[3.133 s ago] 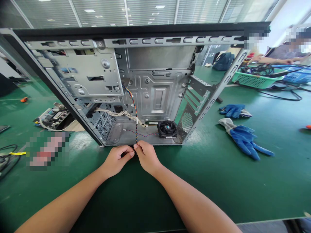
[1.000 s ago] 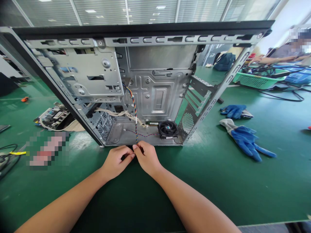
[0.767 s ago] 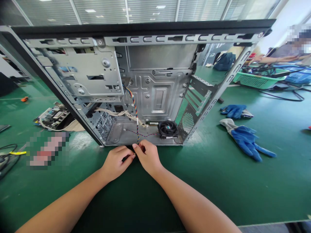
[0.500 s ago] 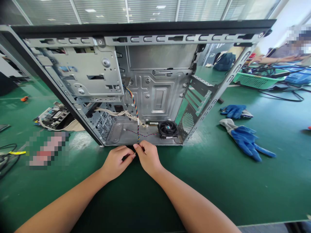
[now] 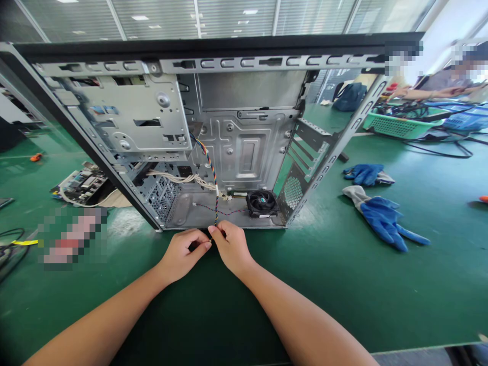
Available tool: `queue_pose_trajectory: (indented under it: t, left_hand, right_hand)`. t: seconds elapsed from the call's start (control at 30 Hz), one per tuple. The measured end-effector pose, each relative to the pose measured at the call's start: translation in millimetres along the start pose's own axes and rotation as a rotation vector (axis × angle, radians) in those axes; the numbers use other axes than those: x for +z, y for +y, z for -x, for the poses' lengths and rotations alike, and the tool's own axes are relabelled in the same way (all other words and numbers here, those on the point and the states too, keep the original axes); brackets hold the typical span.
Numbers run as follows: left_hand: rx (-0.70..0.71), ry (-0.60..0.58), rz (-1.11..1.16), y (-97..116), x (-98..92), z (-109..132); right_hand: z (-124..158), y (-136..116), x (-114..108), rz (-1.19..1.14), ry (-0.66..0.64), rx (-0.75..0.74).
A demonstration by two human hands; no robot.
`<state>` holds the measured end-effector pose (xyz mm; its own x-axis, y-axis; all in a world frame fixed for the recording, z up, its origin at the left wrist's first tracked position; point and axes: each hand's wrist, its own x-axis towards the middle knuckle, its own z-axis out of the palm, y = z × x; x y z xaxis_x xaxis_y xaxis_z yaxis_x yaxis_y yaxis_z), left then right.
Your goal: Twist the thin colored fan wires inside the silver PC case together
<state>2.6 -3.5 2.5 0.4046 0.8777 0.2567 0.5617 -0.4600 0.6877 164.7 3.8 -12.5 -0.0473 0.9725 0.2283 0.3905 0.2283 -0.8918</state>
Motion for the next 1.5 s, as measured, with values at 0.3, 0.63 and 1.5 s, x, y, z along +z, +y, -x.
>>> queue_pose_trajectory:
  t: [0.3, 0.63, 1.5]
  left_hand:
    - [0.129, 0.080, -0.198, 1.2, 1.1, 3.2]
    - [0.165, 0.086, -0.268, -2.4, 2.6, 3.7]
    - [-0.015, -0.012, 0.008, 1.4, 0.8, 0.7]
  right_hand:
    - [1.3, -1.6, -0.9, 0.022, 0.036, -0.002]
    - [0.9, -0.8, -1.2, 0.095, 0.061, -0.066]
    - [0.3, 0.7, 1.3, 0.079, -0.019, -0.057]
